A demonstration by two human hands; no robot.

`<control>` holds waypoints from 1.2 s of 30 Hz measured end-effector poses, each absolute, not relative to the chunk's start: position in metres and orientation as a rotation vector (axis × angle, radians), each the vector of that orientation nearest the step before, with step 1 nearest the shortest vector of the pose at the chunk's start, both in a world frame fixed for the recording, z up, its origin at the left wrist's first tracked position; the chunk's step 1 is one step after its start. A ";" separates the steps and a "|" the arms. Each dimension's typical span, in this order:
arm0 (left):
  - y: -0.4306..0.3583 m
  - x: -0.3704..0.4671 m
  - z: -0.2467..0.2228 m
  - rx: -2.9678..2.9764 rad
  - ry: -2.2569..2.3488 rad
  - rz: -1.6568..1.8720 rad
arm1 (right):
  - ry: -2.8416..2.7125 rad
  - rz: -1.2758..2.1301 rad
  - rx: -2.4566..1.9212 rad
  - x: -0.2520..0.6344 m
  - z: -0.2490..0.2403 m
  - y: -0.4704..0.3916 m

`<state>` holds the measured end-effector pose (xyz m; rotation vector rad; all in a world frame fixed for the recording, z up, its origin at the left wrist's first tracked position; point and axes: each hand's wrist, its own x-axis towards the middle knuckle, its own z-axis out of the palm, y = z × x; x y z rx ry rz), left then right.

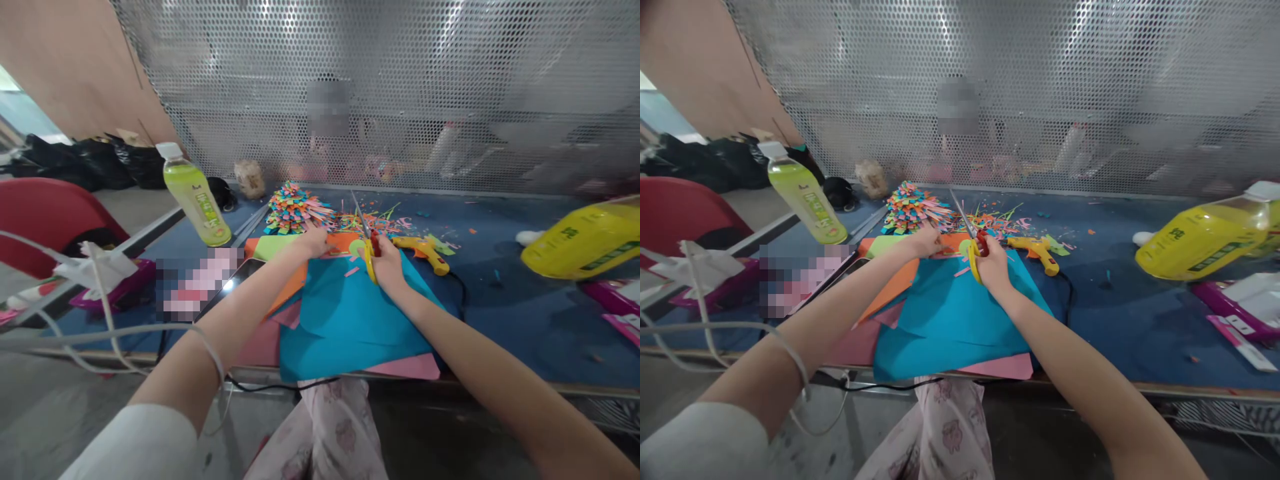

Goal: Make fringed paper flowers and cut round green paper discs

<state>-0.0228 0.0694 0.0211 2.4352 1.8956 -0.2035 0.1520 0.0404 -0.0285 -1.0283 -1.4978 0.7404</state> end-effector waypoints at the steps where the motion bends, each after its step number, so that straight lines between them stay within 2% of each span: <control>1: 0.071 -0.023 0.022 2.436 1.888 -0.174 | -1.480 0.752 -1.034 0.152 -0.029 0.041; 5: 0.071 -0.025 0.025 2.483 1.843 -0.070 | -1.439 0.784 -1.045 0.152 -0.027 0.040; 19: 0.066 -0.029 -0.002 2.907 1.551 -0.260 | -1.414 0.822 -1.057 0.152 -0.023 0.038; 31: 0.088 -0.034 0.016 2.669 1.619 0.193 | -1.379 0.816 -1.026 0.158 -0.024 0.046; 36: 0.096 -0.021 0.009 2.518 1.751 0.237 | -1.396 0.807 -1.028 0.160 -0.021 0.045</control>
